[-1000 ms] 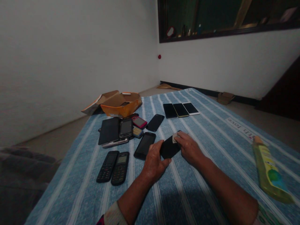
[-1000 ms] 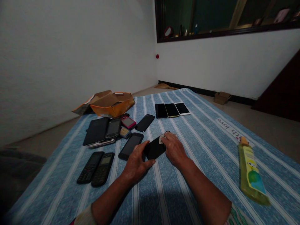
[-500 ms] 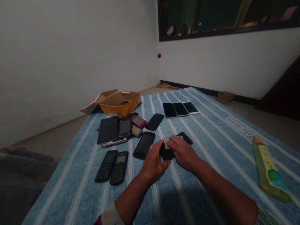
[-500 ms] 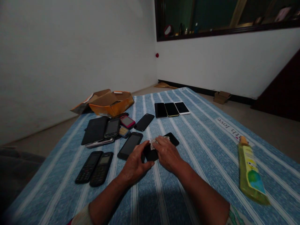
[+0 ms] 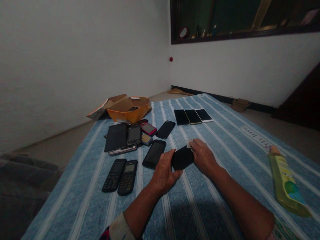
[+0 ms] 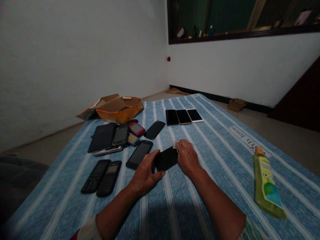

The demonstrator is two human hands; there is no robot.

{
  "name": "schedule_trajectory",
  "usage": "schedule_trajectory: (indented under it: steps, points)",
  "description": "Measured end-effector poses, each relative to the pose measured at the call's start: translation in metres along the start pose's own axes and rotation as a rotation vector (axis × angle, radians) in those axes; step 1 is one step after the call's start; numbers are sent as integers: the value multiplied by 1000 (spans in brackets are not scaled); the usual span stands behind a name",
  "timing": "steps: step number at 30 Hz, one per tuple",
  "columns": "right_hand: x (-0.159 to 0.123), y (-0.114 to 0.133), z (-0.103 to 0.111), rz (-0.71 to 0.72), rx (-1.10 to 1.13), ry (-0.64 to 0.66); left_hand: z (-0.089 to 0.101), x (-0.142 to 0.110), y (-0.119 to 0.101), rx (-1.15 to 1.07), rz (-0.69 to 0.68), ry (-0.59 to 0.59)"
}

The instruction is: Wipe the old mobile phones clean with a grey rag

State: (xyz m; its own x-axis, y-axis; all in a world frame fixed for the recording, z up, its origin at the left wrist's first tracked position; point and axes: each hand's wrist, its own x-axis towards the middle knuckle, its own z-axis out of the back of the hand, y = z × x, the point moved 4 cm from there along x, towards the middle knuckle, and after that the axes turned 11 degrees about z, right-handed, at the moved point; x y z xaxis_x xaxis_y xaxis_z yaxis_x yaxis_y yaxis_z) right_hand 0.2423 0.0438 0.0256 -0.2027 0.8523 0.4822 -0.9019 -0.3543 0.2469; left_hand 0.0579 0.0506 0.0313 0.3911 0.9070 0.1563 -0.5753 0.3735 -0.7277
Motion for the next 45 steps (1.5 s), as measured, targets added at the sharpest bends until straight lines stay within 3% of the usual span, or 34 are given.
schedule_trajectory:
  steps: [16,29,38,45]
  points:
    - [1,26,-12,199,83,-6,-1,-1,-1,20,-33,-45]
    - [3,51,-14,307,210,86,0,0,-7,13,-87,-17]
    - [2,50,-10,309,207,11,-2,-1,-6,38,-118,-13]
    - [-2,52,-9,244,23,-95,-3,-1,-5,29,-120,-19]
